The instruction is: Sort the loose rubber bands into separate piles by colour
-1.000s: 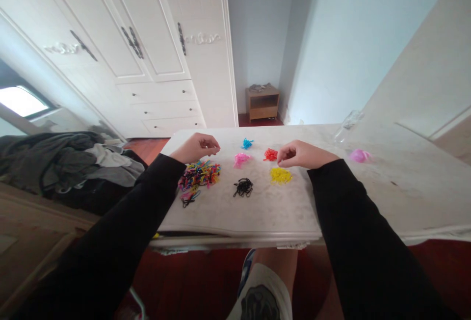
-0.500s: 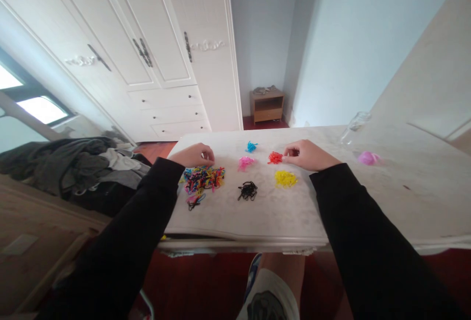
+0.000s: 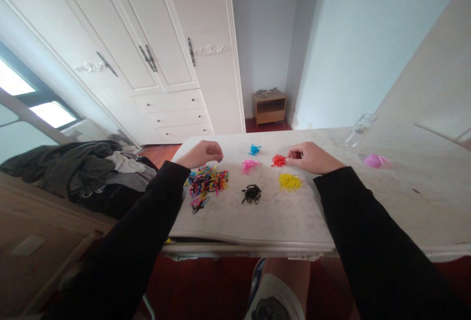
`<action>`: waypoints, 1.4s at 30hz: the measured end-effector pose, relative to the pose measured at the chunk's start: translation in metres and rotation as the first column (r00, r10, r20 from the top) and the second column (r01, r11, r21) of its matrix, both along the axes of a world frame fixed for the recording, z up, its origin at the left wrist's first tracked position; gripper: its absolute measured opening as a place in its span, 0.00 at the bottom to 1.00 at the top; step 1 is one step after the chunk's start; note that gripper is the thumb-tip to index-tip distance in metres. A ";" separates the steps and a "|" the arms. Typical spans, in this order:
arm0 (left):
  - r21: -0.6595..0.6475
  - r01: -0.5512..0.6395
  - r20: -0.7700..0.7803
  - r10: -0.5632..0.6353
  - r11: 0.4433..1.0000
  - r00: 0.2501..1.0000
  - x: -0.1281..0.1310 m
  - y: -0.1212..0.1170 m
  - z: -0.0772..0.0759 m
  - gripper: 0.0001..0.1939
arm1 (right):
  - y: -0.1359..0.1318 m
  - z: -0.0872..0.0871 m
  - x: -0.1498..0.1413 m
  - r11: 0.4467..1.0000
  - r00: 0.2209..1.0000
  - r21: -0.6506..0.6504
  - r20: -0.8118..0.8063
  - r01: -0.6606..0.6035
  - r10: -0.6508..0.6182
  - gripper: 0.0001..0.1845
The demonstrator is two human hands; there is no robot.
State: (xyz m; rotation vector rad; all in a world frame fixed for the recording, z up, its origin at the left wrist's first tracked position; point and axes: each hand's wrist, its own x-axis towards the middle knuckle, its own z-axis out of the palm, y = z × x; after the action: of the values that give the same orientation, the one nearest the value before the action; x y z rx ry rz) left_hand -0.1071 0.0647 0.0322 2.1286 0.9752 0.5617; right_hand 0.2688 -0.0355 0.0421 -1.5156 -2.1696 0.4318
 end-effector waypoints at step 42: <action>0.186 -0.057 -0.341 0.119 0.981 0.933 -0.011 0.001 0.008 0.11 | 0.000 -0.001 -0.004 1.000 0.997 -0.008 0.070 -0.022 0.022 0.11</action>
State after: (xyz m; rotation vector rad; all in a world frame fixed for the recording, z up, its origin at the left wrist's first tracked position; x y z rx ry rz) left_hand -0.1177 0.0655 0.0402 2.4033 1.2623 0.3219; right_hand 0.2648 -0.0354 0.0410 -1.5338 -2.2425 0.3992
